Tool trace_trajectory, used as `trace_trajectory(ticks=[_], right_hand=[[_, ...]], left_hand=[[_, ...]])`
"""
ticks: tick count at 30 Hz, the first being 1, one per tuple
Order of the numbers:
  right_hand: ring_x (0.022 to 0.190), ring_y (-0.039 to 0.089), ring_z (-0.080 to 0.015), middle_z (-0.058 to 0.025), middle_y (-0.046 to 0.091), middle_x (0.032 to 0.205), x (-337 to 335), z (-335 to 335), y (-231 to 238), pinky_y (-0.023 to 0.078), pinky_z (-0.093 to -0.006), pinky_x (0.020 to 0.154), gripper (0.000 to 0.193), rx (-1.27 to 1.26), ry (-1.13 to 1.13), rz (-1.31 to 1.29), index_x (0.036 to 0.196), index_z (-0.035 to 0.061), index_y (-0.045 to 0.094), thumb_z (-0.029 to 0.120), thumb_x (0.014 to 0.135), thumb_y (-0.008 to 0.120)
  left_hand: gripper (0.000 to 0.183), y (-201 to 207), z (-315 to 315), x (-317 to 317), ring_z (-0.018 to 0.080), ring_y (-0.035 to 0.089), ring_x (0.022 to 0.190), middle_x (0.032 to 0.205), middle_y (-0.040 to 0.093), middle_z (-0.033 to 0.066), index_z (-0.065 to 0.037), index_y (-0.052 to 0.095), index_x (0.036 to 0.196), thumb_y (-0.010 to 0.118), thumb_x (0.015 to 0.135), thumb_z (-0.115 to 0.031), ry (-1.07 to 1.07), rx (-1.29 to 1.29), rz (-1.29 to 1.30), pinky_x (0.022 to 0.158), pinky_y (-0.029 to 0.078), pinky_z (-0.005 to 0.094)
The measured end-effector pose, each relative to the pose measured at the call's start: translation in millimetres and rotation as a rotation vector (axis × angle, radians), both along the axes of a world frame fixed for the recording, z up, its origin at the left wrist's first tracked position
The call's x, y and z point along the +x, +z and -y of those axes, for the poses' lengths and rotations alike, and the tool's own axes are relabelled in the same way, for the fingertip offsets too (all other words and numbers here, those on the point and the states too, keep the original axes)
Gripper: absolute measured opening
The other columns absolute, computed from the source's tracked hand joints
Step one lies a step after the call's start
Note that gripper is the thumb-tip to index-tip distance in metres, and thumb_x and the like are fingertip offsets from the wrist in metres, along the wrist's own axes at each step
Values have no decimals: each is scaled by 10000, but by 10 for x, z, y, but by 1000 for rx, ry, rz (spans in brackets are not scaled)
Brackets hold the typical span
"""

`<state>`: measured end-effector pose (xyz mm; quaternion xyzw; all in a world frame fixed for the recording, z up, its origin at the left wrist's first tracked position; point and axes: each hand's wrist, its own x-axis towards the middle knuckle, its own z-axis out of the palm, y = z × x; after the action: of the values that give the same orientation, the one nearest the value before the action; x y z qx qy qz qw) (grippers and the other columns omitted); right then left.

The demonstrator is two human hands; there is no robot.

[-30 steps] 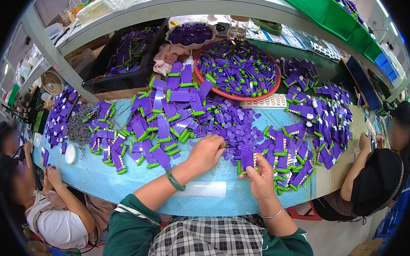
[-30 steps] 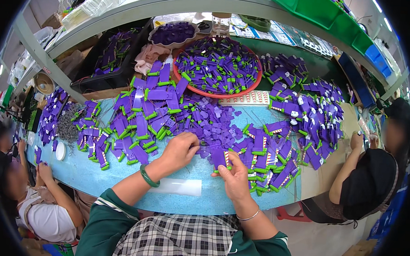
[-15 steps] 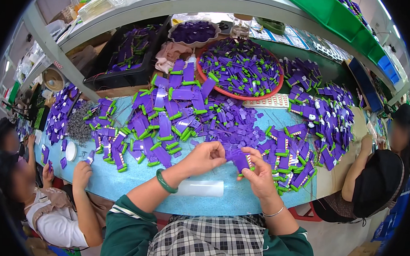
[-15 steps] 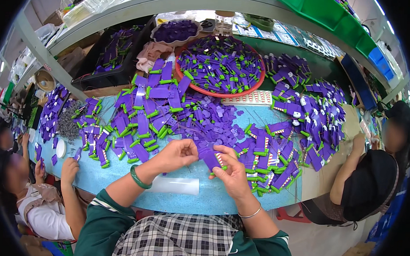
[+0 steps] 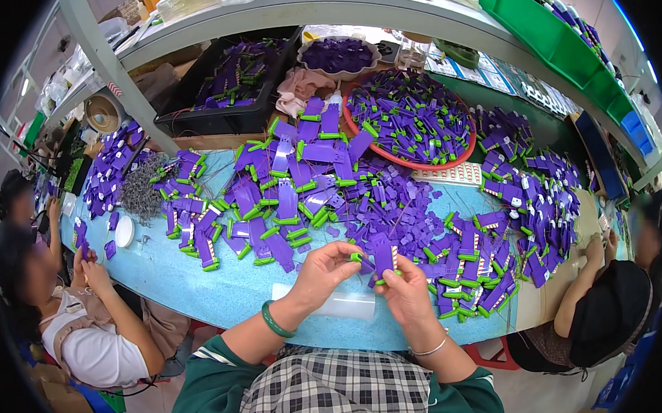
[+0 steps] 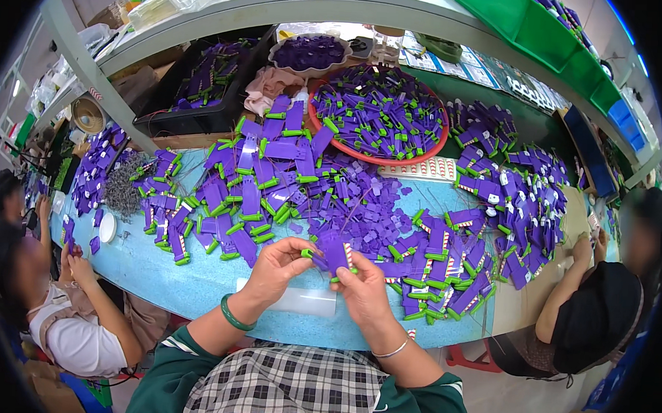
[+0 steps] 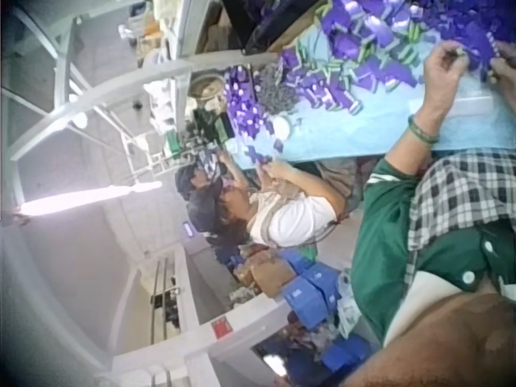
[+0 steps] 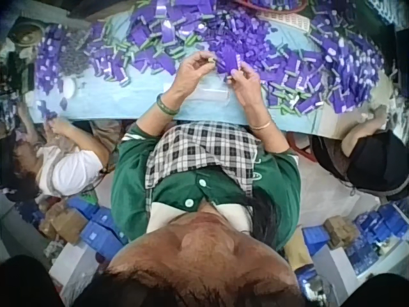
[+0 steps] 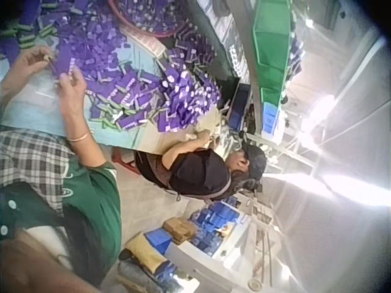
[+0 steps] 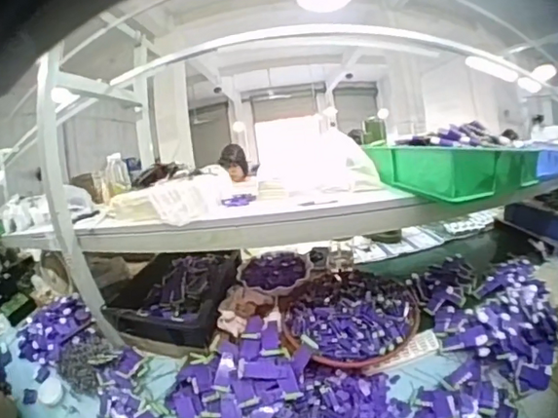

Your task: The person sits at a table in a factory setting and repeatedly assembles small purple and green plastic components. They pick up a purple rectangular piece and a green cylindrical piece, fit them together, and place the finished unit on the table. The process is repetitive and involves handling the parts by hand.

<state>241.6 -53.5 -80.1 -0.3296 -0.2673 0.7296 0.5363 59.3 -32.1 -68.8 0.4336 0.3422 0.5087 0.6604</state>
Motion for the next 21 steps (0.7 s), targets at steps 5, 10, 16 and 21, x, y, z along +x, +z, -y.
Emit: trace_trajectory(ticks=[5, 10, 16, 21], right_hand=[[740, 557, -119, -17, 518, 855, 74, 112, 160, 482, -242, 603, 398, 381, -115, 664, 1163, 59, 636, -59, 784, 651], [650, 497, -133, -29, 510, 739, 148, 169, 295, 395, -271, 543, 434, 663, -99, 1079, 1100, 120, 686, -62, 706, 692], [628, 504, -146, -56, 554, 725, 322, 108, 366, 414, -284, 577, 415, 663, 344, 1061, 1084, 117, 689, -50, 704, 698], [761, 565, -90, -18, 600, 863, 135, 230, 174, 471, -226, 675, 427, 281, 190, 520, 1143, 28, 620, -37, 733, 722]], left_hand=[[192, -30, 32, -63, 171, 628, 935, 1010, 639, 85, 14, 618, 1014, 623, 826, 53, -40, -92, 115, 860, 526, 325], [207, -26, 86, -117, 172, 643, 900, 988, 649, 98, 25, 623, 1021, 636, 817, 60, -62, -92, 51, 830, 541, 316], [207, 27, 226, -133, 133, 639, 879, 970, 655, 89, 33, 621, 1020, 642, 816, 62, -275, -95, -215, 795, 520, 250], [172, 44, 315, 17, 93, 607, 833, 917, 654, 41, 10, 623, 995, 671, 835, -32, -195, -139, -181, 759, 500, 236]])
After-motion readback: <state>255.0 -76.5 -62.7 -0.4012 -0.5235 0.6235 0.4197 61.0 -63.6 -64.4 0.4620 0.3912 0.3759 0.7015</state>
